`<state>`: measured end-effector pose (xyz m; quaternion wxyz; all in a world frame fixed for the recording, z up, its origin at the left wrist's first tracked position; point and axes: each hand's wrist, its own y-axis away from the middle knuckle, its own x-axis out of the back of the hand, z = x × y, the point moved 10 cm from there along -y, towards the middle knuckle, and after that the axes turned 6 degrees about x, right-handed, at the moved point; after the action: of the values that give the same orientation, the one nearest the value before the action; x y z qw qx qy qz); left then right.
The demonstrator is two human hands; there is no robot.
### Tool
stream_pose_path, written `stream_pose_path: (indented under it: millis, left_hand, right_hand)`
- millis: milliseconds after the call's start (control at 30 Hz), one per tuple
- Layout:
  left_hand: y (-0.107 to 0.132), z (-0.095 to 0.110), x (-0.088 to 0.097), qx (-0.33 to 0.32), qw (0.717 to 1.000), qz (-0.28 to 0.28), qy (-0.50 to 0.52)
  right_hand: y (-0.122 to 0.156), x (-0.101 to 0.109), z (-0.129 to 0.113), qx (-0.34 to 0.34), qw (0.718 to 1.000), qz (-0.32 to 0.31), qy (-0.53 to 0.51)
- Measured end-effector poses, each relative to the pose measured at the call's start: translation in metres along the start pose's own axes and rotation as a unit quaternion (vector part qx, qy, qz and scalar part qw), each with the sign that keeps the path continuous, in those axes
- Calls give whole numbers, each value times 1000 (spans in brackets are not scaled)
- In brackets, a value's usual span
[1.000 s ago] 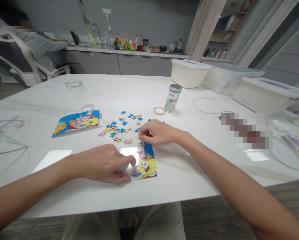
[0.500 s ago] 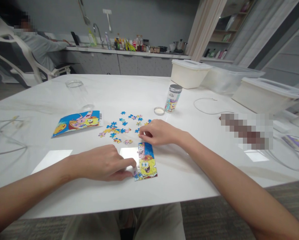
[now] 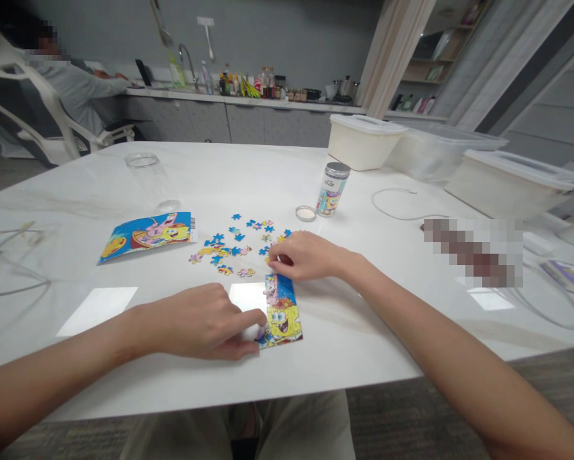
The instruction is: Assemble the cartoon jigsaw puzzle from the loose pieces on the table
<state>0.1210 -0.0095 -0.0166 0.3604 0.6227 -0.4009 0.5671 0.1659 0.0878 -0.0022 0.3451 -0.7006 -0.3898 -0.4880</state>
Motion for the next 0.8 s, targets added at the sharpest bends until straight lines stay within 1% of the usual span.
stream_pose_path:
  millis: [333,700,800]
  left_hand:
    - [0,1,3,-18,1000,21,5]
    - [0,1,2,-17,1000,17,1]
    - [1,0,3,-15,1000,21,9]
  right_hand:
    - [1,-2,2,-7,1000,-6,-4]
    - [0,-3,0,-3,1000,-14,-3]
    - [0,-1,0,4,1000,-3,13]
